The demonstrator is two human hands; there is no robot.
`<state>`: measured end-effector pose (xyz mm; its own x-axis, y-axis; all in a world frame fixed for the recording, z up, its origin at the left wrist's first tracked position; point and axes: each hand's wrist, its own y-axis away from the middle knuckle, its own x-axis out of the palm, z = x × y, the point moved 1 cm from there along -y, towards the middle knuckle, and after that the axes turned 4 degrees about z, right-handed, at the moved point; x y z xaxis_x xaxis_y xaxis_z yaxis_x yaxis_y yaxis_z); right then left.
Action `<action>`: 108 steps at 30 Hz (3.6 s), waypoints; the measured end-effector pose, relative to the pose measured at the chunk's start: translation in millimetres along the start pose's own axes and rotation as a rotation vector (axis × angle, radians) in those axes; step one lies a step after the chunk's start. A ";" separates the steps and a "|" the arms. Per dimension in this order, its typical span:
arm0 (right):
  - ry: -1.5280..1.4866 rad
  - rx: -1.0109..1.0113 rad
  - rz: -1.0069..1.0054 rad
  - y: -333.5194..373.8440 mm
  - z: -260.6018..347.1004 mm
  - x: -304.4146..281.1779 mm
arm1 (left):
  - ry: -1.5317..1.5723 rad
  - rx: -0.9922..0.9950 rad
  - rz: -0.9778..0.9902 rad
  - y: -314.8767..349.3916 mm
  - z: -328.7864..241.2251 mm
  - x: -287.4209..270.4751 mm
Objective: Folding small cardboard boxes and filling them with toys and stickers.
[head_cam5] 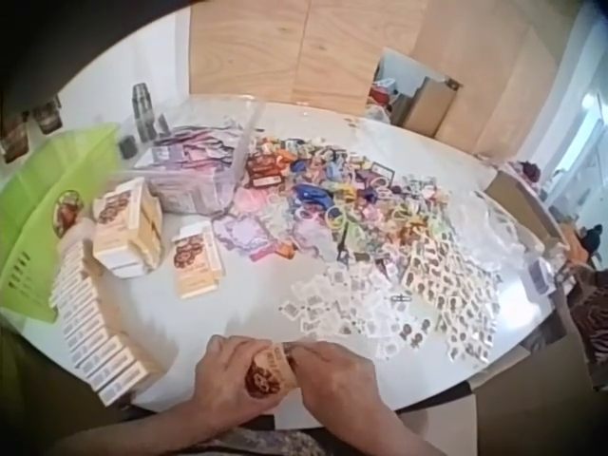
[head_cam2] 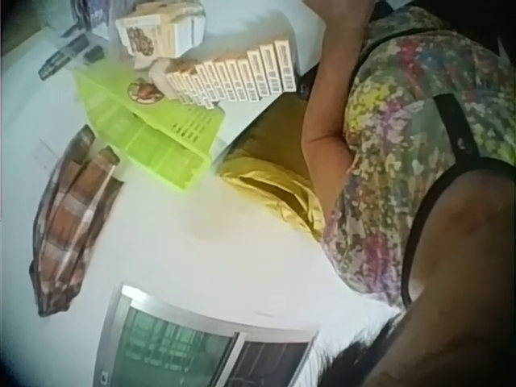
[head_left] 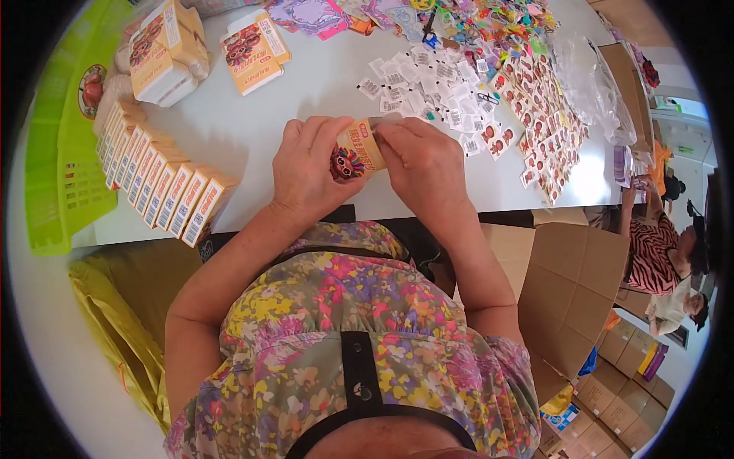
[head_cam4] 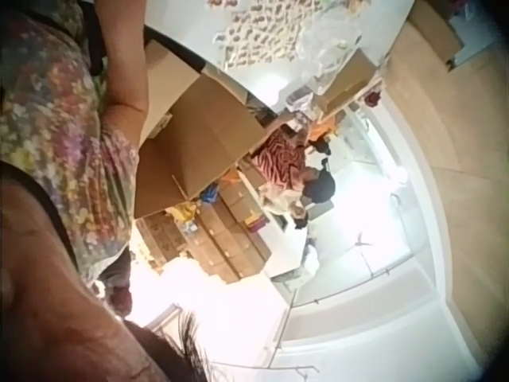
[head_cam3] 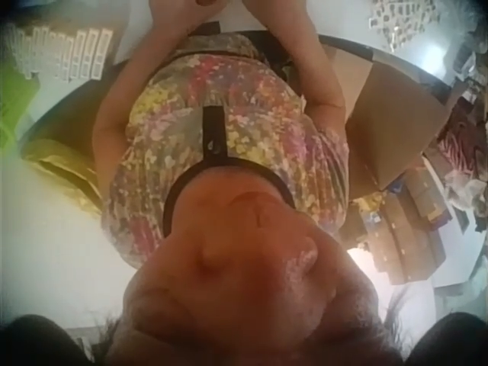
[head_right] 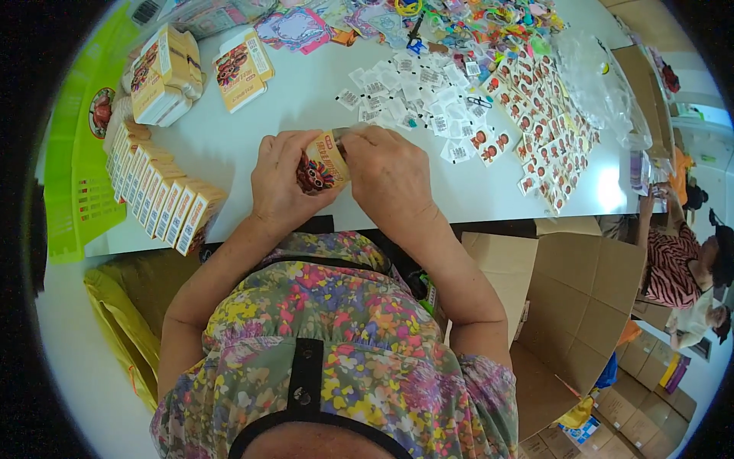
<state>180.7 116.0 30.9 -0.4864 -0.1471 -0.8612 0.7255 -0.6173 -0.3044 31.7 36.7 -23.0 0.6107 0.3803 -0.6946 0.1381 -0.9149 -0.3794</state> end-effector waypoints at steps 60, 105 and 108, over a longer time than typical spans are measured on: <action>-0.239 -0.056 -0.268 -3.2 -1.3 -14.0 | 0.196 -0.155 -0.022 -1.6 -2.7 3.2; 0.260 -0.287 0.446 -216.4 -64.4 71.9 | 0.414 -0.197 -0.348 -3.8 34.6 7.8; 0.493 -0.137 0.306 -210.2 -67.1 53.0 | 0.420 -0.217 -0.326 -3.9 37.1 7.2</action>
<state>35.1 289.8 22.0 0.0142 0.0935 -0.9955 0.8691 -0.4934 -0.0339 6.7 48.1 -49.2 0.7607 0.6018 -0.2434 0.5015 -0.7829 -0.3683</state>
